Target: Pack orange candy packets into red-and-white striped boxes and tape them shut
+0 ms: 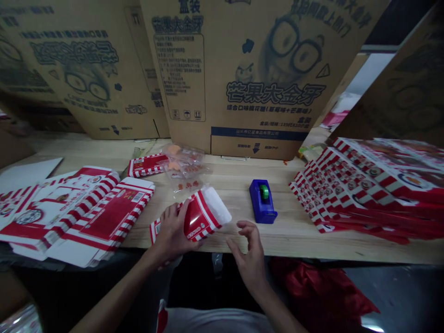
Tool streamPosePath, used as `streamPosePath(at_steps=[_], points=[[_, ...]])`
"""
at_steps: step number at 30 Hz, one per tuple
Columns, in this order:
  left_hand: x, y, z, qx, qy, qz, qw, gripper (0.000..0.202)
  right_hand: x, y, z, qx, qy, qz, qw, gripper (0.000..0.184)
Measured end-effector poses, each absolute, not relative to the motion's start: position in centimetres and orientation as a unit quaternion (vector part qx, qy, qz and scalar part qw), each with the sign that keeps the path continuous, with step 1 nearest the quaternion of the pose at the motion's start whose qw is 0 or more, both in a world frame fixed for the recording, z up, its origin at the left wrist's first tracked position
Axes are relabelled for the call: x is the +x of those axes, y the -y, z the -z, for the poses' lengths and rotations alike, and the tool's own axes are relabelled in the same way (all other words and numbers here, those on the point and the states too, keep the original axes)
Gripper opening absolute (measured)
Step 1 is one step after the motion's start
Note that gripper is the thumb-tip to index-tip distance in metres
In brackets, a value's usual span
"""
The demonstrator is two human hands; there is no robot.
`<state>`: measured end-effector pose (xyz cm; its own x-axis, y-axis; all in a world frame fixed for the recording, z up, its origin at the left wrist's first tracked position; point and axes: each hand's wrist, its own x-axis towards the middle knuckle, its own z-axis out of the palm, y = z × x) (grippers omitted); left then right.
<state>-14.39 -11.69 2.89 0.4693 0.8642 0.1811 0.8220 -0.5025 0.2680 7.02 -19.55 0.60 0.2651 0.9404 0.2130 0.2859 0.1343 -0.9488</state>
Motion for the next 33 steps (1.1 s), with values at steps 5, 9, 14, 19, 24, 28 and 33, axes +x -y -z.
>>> streamPosePath(at_steps=[5,9,14,19,24,28,33], points=[[-10.5,15.5,-3.5,0.767,-0.596,-0.221,0.091,0.125,7.9,19.5,-1.1,-0.537,0.432,-0.391,0.61,0.038],[-8.8,18.1,-0.8,0.735,-0.56,-0.29,0.249,0.088,9.3,18.9,-1.0,-0.514,0.373,-0.48,0.605,0.036],[-9.0,18.7,1.5,0.702,-0.522,-0.317,0.366,0.068,12.1,20.0,0.4,-0.519,0.39,-0.529,0.547,0.052],[-9.0,18.8,0.9,0.724,-0.494,-0.274,0.397,0.052,13.3,21.4,2.1,-0.56,0.47,-0.475,0.489,0.05],[-8.4,19.1,1.3,0.65,-0.469,-0.36,0.477,0.077,13.3,21.7,2.1,-0.553,0.483,-0.469,0.491,0.049],[-7.6,19.1,1.8,0.56,-0.446,-0.446,0.537,0.075,12.8,21.8,2.2,-0.53,0.425,-0.491,0.546,0.052],[-7.9,18.6,1.9,0.57,-0.458,-0.45,0.512,0.051,13.1,21.4,3.0,-0.559,0.472,-0.45,0.512,0.046]])
